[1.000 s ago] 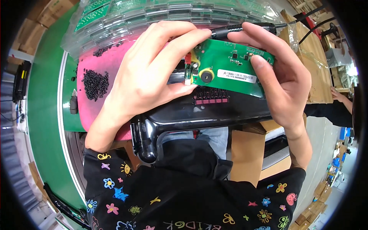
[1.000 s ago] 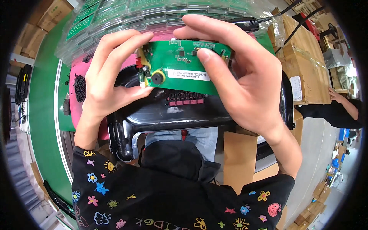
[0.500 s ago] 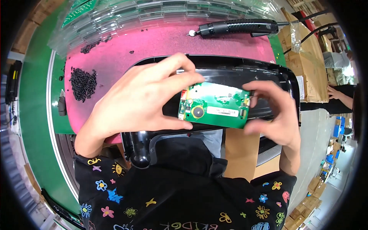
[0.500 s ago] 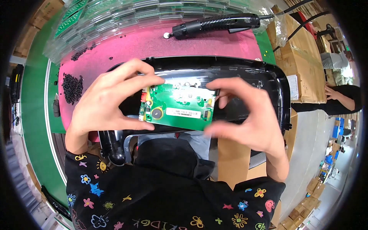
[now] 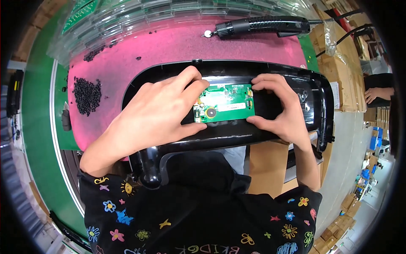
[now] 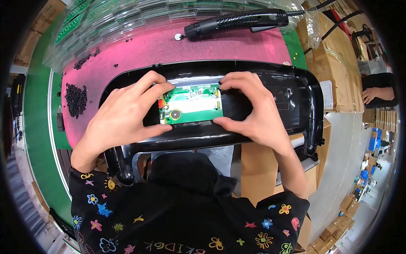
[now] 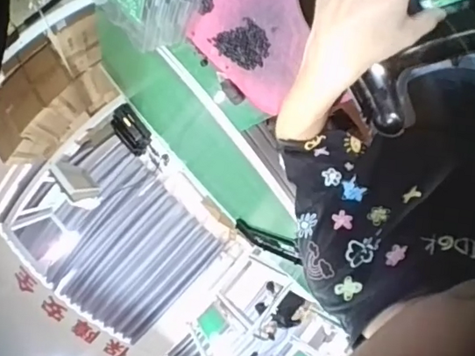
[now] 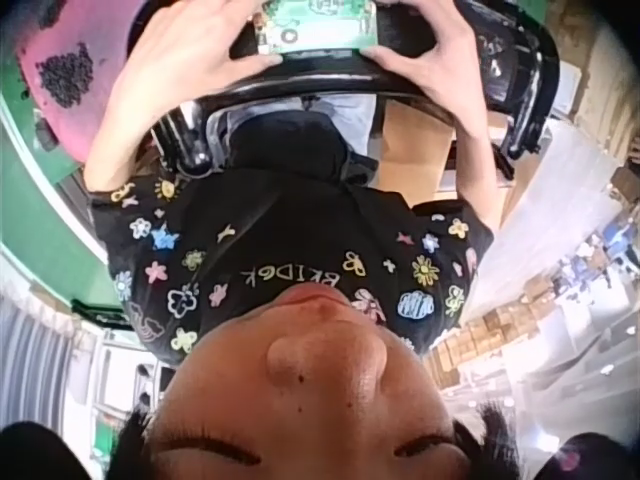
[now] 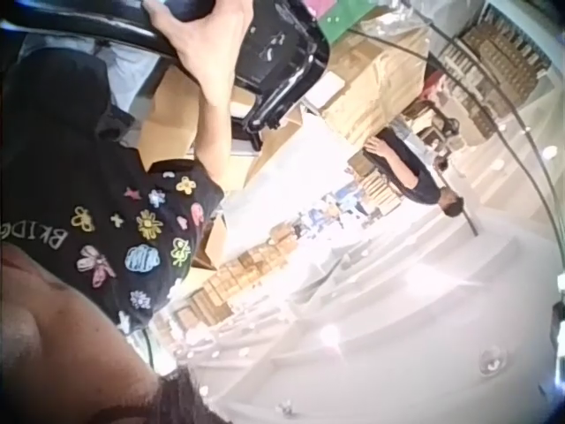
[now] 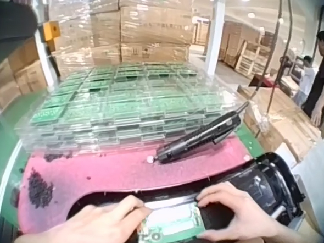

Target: Installing circuit boards into plastic housings and securing them with an electric screwdriver.

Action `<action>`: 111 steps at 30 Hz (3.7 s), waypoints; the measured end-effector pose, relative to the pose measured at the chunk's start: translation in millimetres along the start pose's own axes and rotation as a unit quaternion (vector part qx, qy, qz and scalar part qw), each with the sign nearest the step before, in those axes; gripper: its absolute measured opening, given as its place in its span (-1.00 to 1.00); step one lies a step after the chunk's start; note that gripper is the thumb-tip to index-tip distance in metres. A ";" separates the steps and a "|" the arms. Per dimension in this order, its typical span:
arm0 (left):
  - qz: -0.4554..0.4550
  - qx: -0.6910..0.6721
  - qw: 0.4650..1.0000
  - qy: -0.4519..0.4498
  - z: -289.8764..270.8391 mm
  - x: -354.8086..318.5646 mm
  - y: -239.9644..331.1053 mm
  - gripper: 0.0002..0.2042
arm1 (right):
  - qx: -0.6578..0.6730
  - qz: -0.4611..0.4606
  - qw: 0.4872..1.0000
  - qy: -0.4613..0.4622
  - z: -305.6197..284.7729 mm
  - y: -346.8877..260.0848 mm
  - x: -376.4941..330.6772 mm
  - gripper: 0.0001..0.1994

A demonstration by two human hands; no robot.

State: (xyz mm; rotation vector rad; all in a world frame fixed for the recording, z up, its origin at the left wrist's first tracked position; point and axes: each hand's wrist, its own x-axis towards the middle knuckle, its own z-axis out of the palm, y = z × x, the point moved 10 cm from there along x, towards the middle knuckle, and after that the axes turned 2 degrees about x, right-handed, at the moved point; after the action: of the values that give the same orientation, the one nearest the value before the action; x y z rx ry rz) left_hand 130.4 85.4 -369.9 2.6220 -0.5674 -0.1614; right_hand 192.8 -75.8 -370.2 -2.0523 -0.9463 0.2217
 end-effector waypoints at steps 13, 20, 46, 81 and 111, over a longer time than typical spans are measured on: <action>-0.017 0.008 1.000 0.008 -2.1 0.1 -1.2 -0.36 | -0.030 -0.006 1.000 0.007 0.9 0.0 -1.5 -0.47; -0.021 0.003 1.000 0.018 -2.0 -0.9 -2.7 -0.36 | -0.033 -0.022 0.999 0.007 2.7 -2.6 -0.8 -0.47; 0.102 -0.099 0.968 0.207 -61.0 -13.1 -14.6 -0.80 | 0.077 0.116 0.990 0.029 -28.1 1.0 -1.2 -0.27; 0.116 -0.083 0.950 0.278 -83.4 -12.9 -30.6 -0.88 | 0.579 -0.252 0.771 0.078 -63.8 -111.5 60.6 -0.55; 0.195 -0.215 0.933 0.215 -58.5 -13.0 18.3 -0.87 | 0.469 -0.303 0.830 0.012 -46.2 -146.4 14.2 -0.55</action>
State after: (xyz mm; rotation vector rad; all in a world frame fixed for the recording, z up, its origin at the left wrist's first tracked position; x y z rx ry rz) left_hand 123.8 99.6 -309.2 1.9864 -0.7749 0.3661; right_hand 144.4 -42.3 -227.7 -0.8014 -1.1193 0.2446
